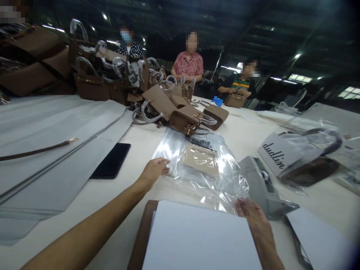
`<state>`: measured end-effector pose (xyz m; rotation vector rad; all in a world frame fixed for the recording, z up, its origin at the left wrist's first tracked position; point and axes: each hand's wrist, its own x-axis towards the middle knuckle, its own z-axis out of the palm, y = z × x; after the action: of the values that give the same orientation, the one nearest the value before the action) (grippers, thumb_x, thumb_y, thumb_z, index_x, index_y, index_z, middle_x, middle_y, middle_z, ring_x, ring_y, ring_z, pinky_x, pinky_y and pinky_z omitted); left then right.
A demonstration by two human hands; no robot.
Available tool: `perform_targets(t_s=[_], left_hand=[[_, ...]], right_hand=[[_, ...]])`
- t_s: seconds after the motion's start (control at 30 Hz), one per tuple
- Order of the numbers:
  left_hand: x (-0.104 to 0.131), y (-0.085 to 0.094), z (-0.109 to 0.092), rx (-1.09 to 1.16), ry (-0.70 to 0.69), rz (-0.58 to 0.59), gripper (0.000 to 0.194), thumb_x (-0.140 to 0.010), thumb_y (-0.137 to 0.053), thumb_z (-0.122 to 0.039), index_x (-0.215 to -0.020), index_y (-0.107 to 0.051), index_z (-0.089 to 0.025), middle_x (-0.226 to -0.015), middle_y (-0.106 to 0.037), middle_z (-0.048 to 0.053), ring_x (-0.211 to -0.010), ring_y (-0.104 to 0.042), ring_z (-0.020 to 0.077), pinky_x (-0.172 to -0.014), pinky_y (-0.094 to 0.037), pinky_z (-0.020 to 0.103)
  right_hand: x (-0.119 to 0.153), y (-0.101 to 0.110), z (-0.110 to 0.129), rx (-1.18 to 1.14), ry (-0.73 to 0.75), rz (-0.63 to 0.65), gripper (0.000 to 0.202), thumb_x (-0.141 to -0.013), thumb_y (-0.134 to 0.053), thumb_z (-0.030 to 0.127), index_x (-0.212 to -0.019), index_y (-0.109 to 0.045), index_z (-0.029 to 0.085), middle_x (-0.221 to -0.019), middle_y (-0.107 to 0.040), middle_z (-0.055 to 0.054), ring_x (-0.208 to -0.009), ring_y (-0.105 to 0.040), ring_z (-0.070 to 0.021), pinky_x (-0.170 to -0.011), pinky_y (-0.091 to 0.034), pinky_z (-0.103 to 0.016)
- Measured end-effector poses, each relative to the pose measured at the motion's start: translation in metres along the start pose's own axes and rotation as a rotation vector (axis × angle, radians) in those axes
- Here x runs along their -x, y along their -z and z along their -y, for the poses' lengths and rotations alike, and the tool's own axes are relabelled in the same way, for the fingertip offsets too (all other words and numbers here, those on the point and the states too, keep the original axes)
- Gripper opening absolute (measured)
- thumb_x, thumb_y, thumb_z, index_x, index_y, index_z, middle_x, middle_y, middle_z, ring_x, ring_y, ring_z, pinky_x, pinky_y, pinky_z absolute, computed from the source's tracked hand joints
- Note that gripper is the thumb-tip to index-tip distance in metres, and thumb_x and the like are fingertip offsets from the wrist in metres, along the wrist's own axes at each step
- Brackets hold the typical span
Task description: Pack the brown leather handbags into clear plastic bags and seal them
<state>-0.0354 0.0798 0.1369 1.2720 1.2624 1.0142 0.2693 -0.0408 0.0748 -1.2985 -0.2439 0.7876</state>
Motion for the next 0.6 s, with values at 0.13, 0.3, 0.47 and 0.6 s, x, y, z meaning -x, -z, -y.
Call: perform_targets(t_s=[0.13,0.3,0.47,0.6], left_hand=[[0.007,-0.003,0.000,-0.123,-0.050,-0.021,0.029,-0.067,-0.064,-0.041,-0.086,-0.066,-0.019,-0.080,-0.060,0.002,-0.069,-0.057,0.0163,-0.070,-0.049,0.029],[0.022,0.000,-0.006,-0.190,-0.060,0.016,0.036,-0.076,-0.050,-0.050,-0.088,-0.068,-0.022,-0.081,-0.061,0.002,-0.070,-0.058,0.0179,-0.068,-0.048,0.029],[0.051,0.017,-0.022,-0.136,-0.032,0.160,0.050,-0.082,-0.038,-0.058,-0.116,-0.056,-0.027,-0.110,-0.058,0.003,-0.088,-0.059,0.0206,-0.081,-0.048,0.034],[0.080,0.026,-0.033,-0.105,-0.078,0.171,0.051,-0.084,-0.033,-0.058,-0.125,-0.046,-0.031,-0.128,-0.048,0.003,-0.108,-0.052,0.0235,-0.094,-0.041,0.036]], right_hand=[[0.019,-0.016,0.012,0.101,-0.008,0.002,0.047,-0.054,-0.075,0.047,-0.083,-0.056,0.016,-0.083,-0.063,-0.003,-0.083,-0.062,-0.0177,-0.073,-0.054,-0.021],[0.040,-0.015,0.021,0.488,0.091,0.054,0.052,-0.067,-0.061,0.058,-0.097,-0.059,0.016,-0.095,-0.064,-0.006,-0.088,-0.061,-0.0203,-0.067,-0.052,-0.020],[0.062,-0.003,0.030,0.680,0.155,0.079,0.049,-0.073,-0.053,0.061,-0.093,-0.062,0.017,-0.093,-0.065,-0.006,-0.080,-0.062,-0.0195,-0.057,-0.049,-0.020],[0.078,-0.003,0.033,0.651,0.300,0.054,0.047,-0.077,-0.048,0.058,-0.090,-0.062,0.015,-0.094,-0.065,-0.008,-0.082,-0.061,-0.0219,-0.062,-0.048,-0.025]])
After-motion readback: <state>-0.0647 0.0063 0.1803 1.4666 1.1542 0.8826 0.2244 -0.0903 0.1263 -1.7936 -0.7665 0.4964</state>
